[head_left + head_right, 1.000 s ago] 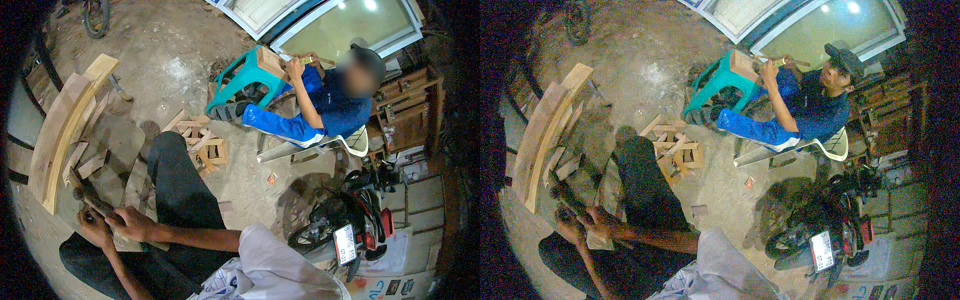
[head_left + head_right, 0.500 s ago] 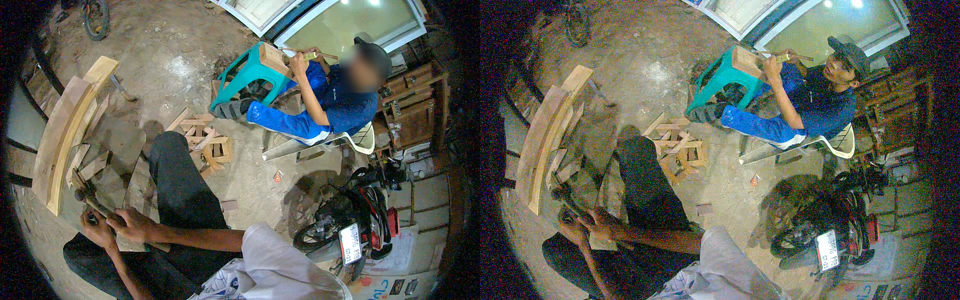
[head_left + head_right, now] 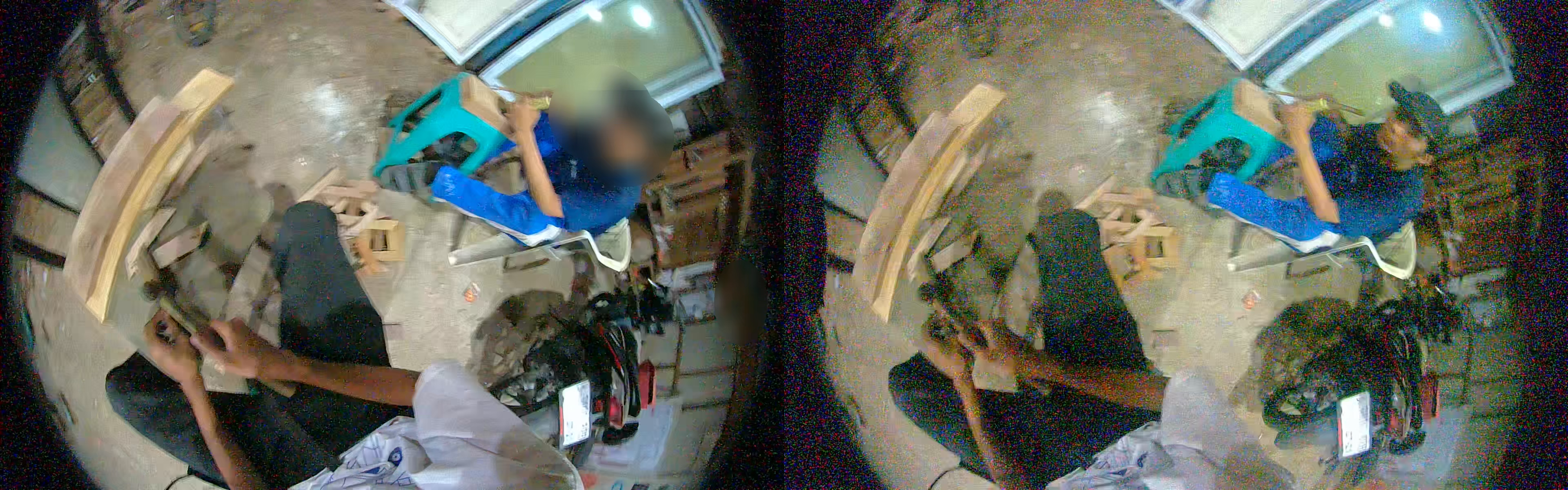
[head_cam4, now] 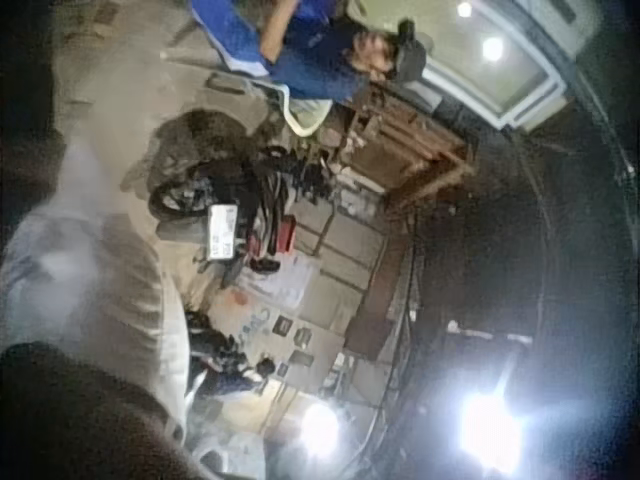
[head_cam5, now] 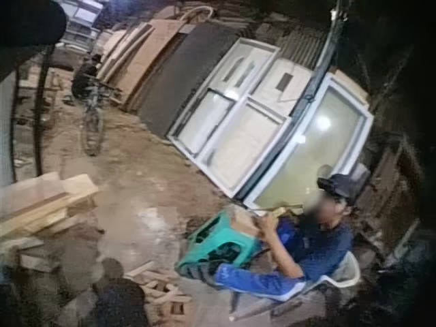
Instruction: The person sits on a low stool and uses a chisel and hammer to carve small wooden pieces placed on the floor. They repeatedly strike the chisel to shape the wood, occasionally adjusting the piece with their hands.
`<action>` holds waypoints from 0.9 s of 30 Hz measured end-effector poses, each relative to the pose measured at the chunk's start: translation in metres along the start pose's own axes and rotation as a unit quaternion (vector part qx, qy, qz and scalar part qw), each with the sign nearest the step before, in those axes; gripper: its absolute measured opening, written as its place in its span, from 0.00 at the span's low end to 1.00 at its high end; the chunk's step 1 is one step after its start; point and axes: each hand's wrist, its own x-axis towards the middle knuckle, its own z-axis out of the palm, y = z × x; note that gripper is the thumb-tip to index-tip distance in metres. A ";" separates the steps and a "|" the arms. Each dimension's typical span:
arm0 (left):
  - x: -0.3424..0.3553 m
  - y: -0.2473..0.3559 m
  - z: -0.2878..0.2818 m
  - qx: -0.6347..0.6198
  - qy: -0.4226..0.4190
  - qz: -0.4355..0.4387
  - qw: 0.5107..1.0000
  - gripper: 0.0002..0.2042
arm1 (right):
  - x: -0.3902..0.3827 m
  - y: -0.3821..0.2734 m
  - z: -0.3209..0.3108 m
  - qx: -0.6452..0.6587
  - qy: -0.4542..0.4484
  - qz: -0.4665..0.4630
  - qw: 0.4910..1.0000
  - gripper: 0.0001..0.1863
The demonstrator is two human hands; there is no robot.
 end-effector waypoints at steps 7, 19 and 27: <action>0.002 0.031 0.007 0.103 0.043 -0.004 0.994 0.09 | 0.004 0.014 -0.006 -0.089 0.015 -0.075 0.993 0.21; 0.003 0.052 0.009 0.014 0.039 -0.033 0.999 0.12 | 0.010 -0.041 -0.031 0.014 -0.079 0.148 0.986 0.22; 0.002 0.044 0.017 0.060 0.045 -0.025 0.997 0.21 | 0.008 -0.039 -0.023 -0.014 -0.096 0.156 0.983 0.21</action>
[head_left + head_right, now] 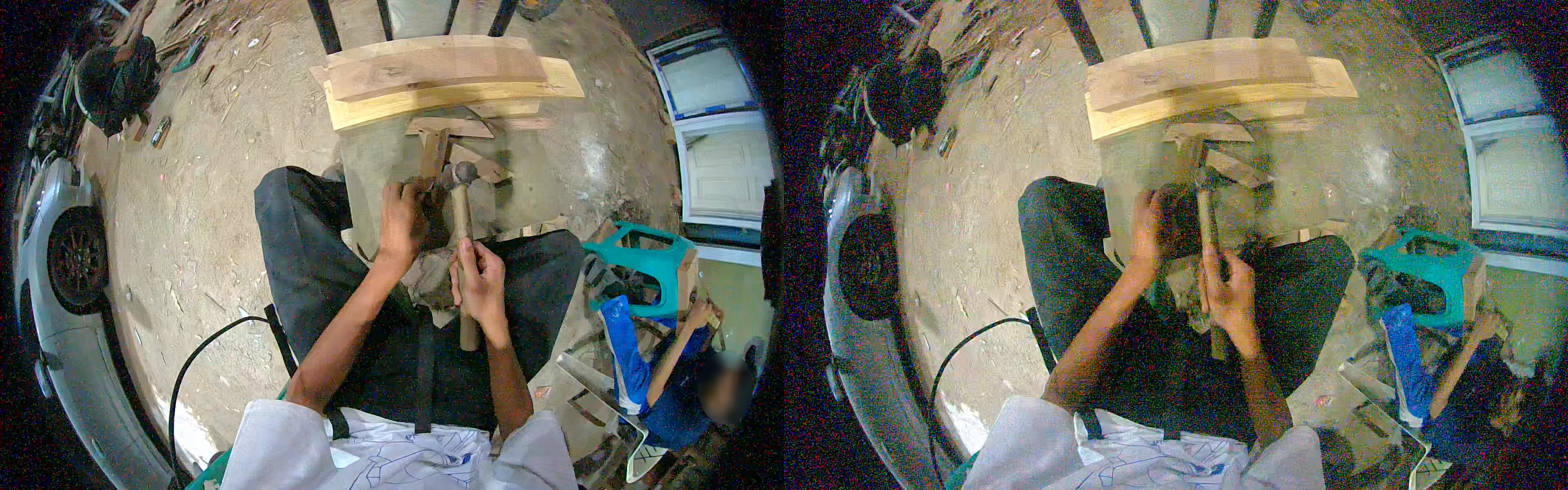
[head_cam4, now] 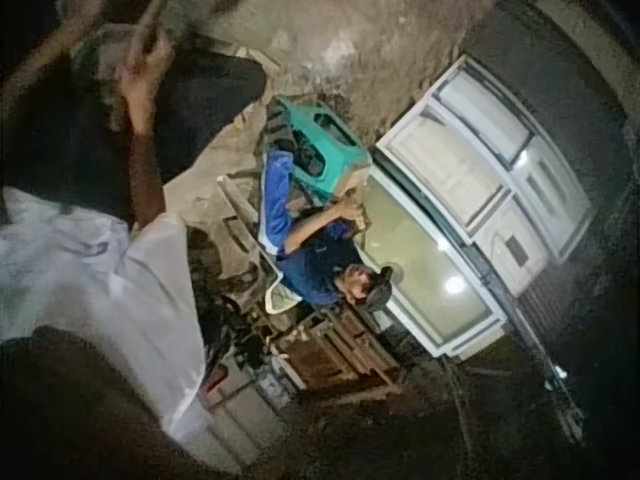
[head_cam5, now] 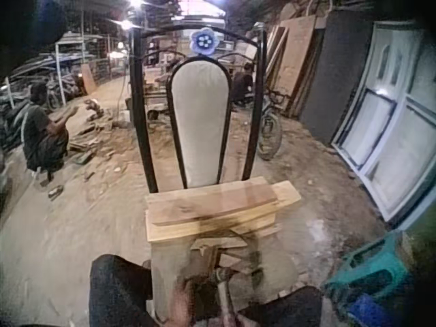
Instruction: The person sits on a low stool and uses a chisel and hammer to carve small wooden pieces placed on the floor. They repeatedly strike the chisel to shape the wood, occasionally adjusting the piece with their hands.
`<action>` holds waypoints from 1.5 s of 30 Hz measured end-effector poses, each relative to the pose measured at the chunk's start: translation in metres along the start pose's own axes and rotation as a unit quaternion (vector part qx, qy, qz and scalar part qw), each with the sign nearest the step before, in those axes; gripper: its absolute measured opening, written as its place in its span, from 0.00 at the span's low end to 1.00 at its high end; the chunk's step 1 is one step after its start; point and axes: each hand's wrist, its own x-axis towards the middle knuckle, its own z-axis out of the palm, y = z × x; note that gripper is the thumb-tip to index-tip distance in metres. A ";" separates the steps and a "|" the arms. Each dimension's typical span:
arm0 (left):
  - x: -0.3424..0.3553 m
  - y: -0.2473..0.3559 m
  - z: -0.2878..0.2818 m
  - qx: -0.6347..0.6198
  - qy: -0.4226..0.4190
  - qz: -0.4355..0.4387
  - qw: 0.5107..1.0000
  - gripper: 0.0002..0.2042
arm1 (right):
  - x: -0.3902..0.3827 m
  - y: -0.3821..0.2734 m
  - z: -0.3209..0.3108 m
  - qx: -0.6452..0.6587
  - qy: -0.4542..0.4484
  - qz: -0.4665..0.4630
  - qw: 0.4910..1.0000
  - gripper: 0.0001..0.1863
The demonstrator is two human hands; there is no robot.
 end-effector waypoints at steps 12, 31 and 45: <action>0.005 -0.012 0.014 -0.110 -0.065 -0.116 0.985 0.19 | 0.003 0.004 0.004 -0.043 -0.006 0.004 0.999 0.21; 0.003 -0.002 0.005 0.014 0.006 -0.005 1.000 0.13 | 0.006 -0.011 0.000 -0.043 -0.003 -0.006 0.999 0.20; 0.007 0.001 -0.001 0.036 -0.005 0.019 0.999 0.13 | 0.011 0.011 0.000 -0.047 0.014 -0.030 0.998 0.22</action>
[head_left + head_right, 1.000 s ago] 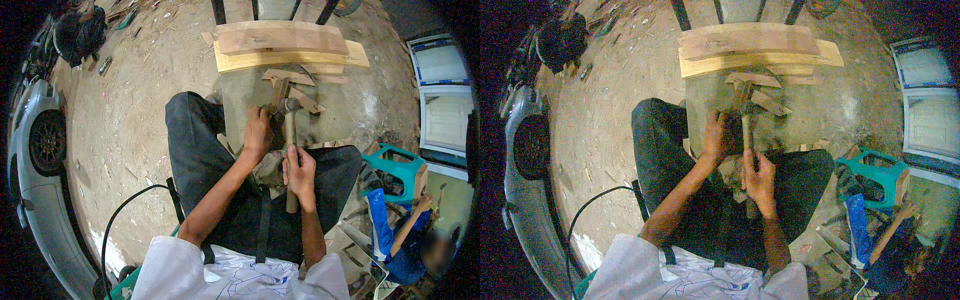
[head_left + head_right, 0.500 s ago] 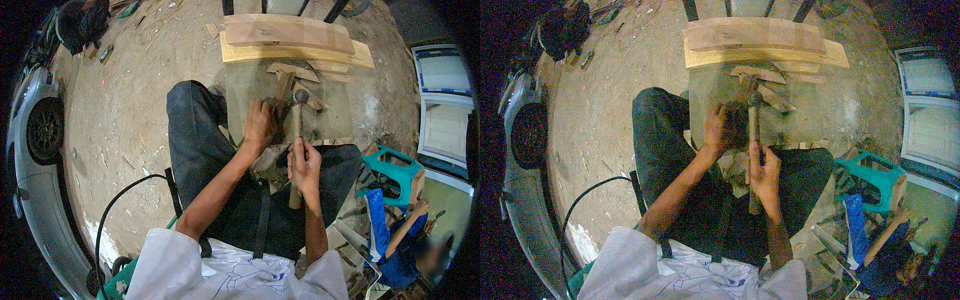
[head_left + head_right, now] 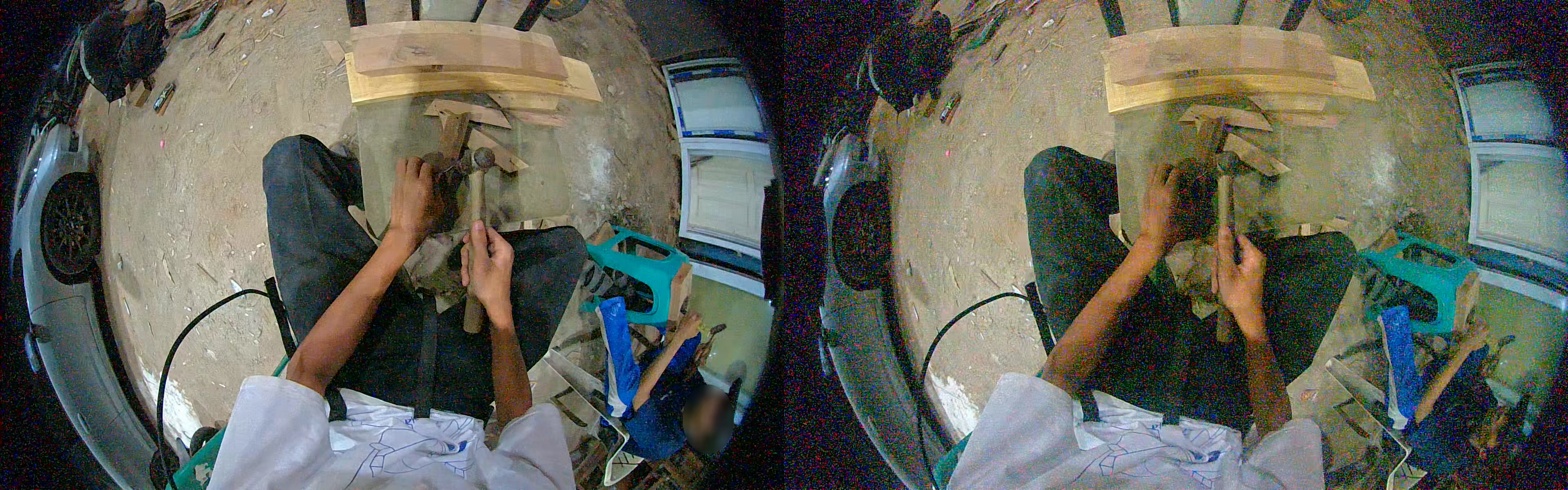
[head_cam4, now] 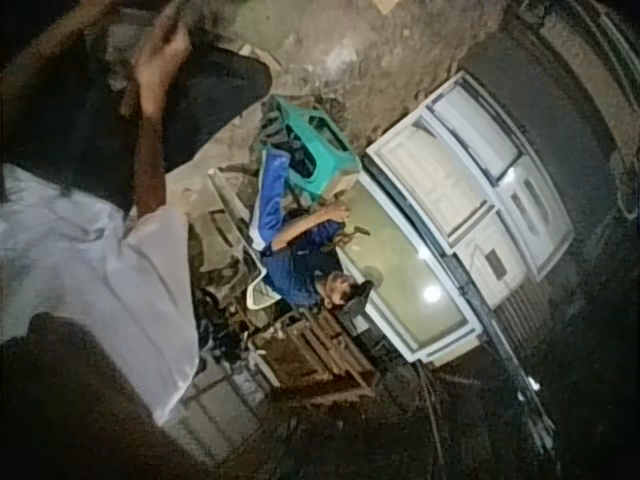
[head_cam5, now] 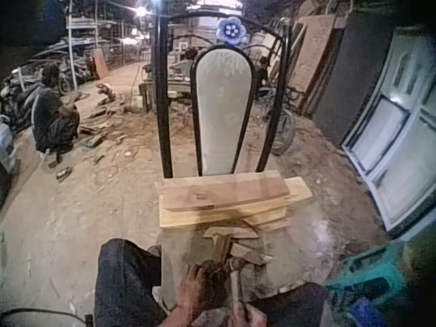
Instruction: The person sits on a low stool and uses a chisel and hammer to carve small wooden pieces placed on the floor. They repeatedly strike the chisel to shape the wood, occasionally adjusting the piece with their hands.
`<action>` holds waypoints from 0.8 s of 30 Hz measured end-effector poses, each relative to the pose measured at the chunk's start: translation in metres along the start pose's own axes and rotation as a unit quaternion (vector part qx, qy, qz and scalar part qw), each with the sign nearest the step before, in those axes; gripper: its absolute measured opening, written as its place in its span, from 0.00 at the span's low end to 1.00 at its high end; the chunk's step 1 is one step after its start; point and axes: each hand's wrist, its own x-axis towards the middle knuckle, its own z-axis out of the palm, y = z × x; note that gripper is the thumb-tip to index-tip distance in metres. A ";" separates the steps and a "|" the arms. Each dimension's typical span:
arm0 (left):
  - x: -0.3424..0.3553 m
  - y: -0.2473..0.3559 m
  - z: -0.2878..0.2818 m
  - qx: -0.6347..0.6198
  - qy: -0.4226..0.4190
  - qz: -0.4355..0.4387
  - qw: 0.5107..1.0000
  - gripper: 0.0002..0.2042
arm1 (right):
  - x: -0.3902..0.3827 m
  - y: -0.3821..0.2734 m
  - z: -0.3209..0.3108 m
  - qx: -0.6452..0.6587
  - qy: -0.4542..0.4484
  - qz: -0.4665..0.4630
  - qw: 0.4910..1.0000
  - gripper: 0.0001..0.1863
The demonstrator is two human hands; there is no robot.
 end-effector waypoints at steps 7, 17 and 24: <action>-0.015 -0.009 0.016 0.002 0.047 0.033 0.998 0.15 | -0.012 0.008 -0.001 -0.022 -0.002 -0.017 1.000 0.22; -0.003 -0.002 -0.005 0.002 0.024 0.028 0.999 0.19 | 0.000 0.006 -0.001 -0.012 0.014 0.039 0.999 0.21; 0.004 -0.001 -0.009 -0.049 0.011 -0.005 0.999 0.17 | -0.001 0.001 0.003 -0.014 -0.008 0.011 1.000 0.22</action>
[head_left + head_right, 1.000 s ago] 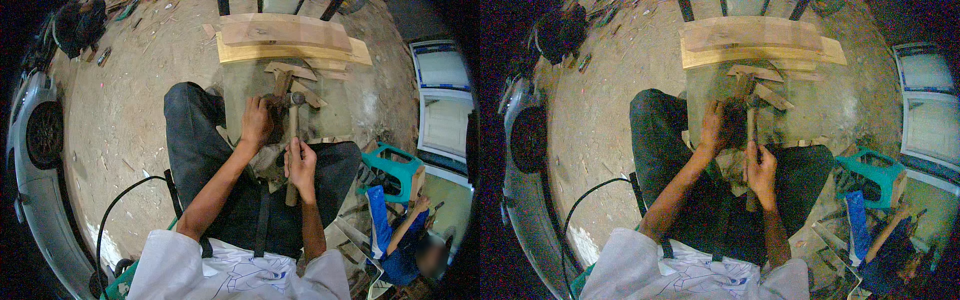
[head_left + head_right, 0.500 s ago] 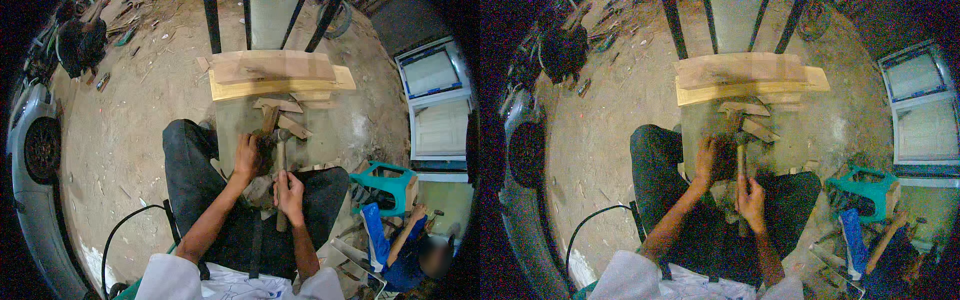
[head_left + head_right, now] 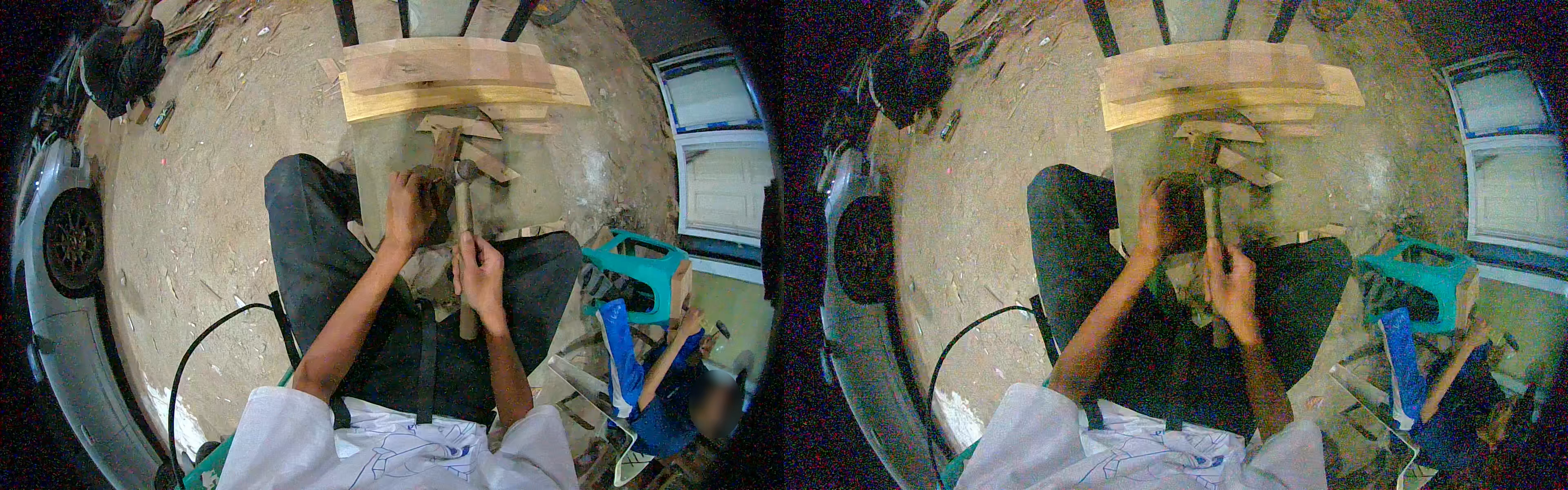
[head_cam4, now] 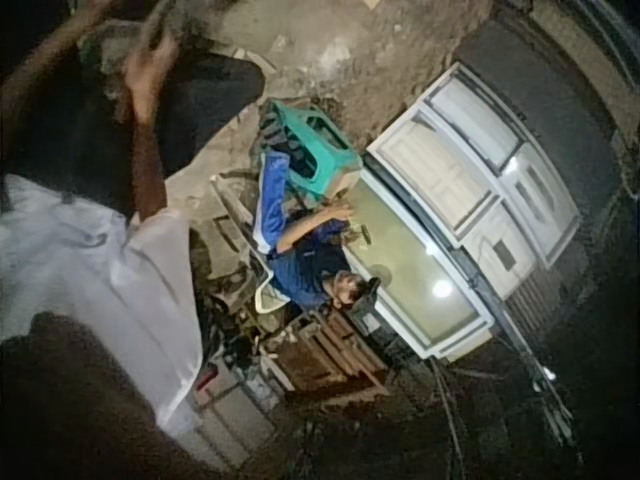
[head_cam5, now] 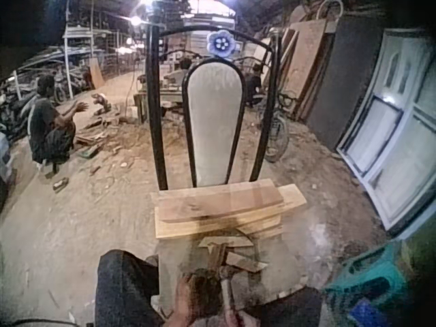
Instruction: The person sits on a low stool and uses a chisel and hammer to carve small wooden pieces placed on the floor. They repeatedly strike the chisel to shape the wood, occasionally adjusting the piece with their hands.
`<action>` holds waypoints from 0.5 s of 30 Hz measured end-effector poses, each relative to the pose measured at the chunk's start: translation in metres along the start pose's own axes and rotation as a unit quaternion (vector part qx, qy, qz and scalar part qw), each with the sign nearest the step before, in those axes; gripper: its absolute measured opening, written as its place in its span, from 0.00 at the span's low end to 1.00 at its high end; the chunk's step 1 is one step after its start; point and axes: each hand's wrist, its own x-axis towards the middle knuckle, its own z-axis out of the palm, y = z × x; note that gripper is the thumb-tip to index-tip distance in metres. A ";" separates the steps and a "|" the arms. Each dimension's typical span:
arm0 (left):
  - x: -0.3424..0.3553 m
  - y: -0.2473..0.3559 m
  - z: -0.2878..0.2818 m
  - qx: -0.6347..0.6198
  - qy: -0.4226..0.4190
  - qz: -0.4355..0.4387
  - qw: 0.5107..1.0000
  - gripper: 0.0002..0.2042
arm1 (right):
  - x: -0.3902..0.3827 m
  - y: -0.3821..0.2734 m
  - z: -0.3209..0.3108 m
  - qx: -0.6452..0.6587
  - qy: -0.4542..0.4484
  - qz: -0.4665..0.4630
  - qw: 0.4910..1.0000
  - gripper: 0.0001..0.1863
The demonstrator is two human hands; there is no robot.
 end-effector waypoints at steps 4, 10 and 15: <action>0.001 -0.016 0.012 -0.078 0.018 0.011 0.997 0.16 | -0.001 -0.013 0.001 -0.031 0.000 0.003 1.000 0.22; 0.001 0.005 -0.001 -0.111 0.018 -0.016 0.994 0.14 | -0.006 -0.029 0.002 -0.068 0.010 -0.026 0.997 0.22; 0.002 -0.003 0.004 -0.120 0.016 -0.008 0.993 0.13 | 0.003 -0.017 0.003 -0.091 0.000 -0.003 0.996 0.22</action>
